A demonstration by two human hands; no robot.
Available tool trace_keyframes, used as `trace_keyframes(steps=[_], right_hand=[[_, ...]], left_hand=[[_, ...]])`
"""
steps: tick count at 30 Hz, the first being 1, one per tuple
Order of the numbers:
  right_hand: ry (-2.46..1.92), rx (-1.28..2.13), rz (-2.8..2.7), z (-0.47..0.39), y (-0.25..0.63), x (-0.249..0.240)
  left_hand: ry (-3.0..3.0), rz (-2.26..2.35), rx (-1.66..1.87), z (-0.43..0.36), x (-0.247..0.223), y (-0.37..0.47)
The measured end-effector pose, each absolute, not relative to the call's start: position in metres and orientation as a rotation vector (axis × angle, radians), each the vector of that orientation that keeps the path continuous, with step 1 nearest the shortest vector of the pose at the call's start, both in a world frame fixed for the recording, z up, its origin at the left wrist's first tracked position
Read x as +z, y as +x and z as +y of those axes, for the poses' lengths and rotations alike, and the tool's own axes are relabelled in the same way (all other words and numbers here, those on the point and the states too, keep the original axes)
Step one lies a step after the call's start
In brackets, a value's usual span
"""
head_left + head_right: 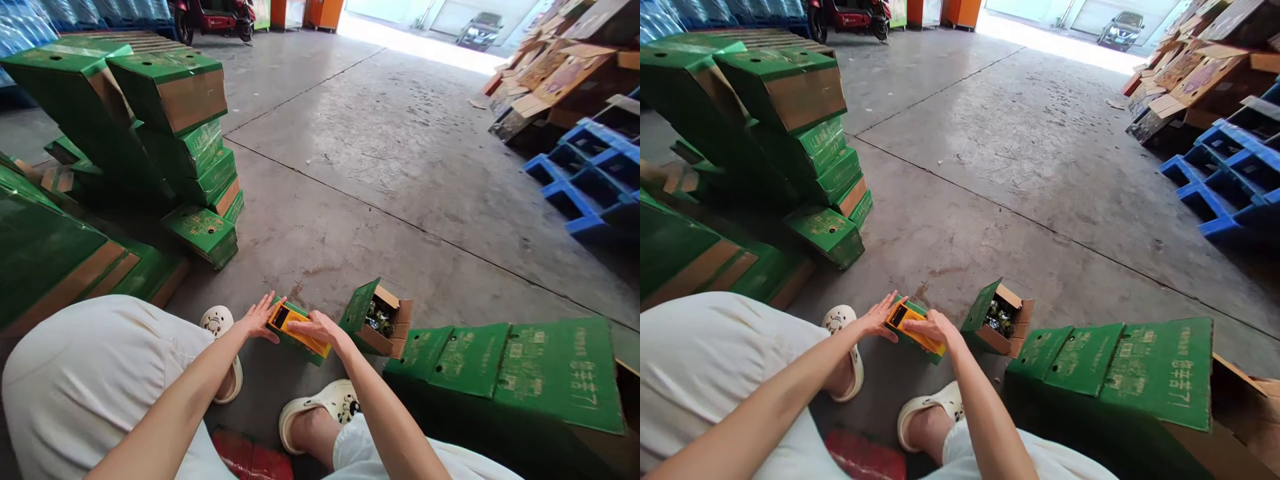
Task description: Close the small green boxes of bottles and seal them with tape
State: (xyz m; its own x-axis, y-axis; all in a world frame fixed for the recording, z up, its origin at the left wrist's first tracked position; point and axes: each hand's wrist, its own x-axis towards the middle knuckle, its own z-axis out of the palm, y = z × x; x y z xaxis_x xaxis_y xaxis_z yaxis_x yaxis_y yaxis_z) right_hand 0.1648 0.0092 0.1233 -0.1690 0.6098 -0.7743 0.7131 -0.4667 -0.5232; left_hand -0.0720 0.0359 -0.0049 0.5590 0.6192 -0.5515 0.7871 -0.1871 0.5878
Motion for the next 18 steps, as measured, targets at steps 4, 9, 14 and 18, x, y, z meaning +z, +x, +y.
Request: trace_keyframes(steps=[4, 9, 14, 18], right_hand=[[1.950, -1.604, 1.572, -0.001, 0.190, 0.136], [1.880, -1.395, 1.641, -0.022, 0.242, 0.147], [1.938, -1.283, 1.606, -0.030, 0.252, 0.144], [1.946, -1.252, 1.579, -0.032, 0.241, 0.141]], left_hand=[[1.934, 1.132, -0.281, 0.037, -0.001, -0.074], [1.975, 1.130, -0.294, 0.035, 0.002, -0.076], [2.016, 1.169, -0.321, 0.031, 0.003, -0.073], [2.084, 1.183, -0.335, 0.030, 0.002, -0.073]])
